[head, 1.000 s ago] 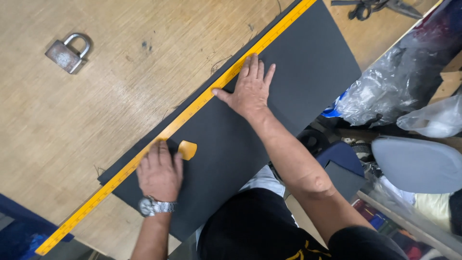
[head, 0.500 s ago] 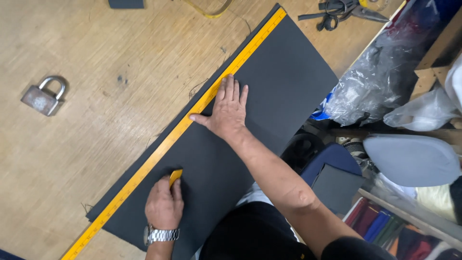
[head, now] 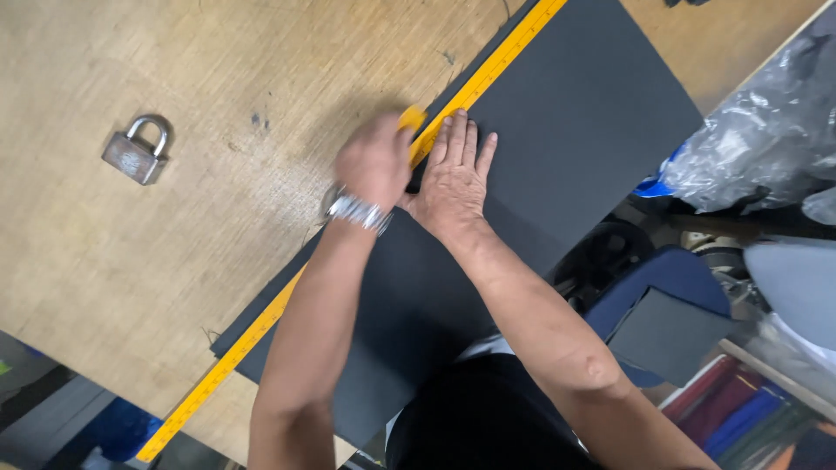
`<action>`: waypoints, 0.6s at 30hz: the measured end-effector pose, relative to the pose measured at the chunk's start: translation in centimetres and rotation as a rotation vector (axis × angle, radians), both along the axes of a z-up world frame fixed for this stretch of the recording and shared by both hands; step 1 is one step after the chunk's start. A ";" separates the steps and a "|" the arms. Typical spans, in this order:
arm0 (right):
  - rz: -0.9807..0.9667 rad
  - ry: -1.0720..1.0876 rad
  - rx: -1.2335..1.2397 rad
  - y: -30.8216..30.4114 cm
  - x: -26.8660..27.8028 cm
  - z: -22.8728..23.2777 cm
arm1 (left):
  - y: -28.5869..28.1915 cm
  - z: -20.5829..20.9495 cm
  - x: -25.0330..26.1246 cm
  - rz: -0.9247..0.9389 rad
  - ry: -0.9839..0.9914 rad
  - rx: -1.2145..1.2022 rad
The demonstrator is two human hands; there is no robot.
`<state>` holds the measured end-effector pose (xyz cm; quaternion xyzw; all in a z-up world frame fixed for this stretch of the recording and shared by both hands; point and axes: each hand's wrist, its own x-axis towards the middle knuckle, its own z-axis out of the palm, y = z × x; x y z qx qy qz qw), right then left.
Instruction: The person lays a piece of dark fabric on a wooden workbench and uses a yellow ruler and a measuring tape to mark straight lines with a piece of chalk. They then use large shears to cut the fabric along the marked lines.
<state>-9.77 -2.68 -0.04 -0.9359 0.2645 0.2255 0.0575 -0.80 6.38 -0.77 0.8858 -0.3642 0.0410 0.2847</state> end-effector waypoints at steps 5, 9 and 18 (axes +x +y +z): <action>-0.042 -0.125 0.036 0.0 -0.2 -0.8 | -7.4 1.6 2.0 -0.068 0.341 0.238; 0.088 0.109 -0.161 0.2 0.4 -0.3 | -9.8 -0.1 3.4 -0.151 0.328 0.283; 0.116 0.193 -0.135 0.2 1.2 0.9 | 11.6 3.7 -2.6 -0.160 0.051 0.407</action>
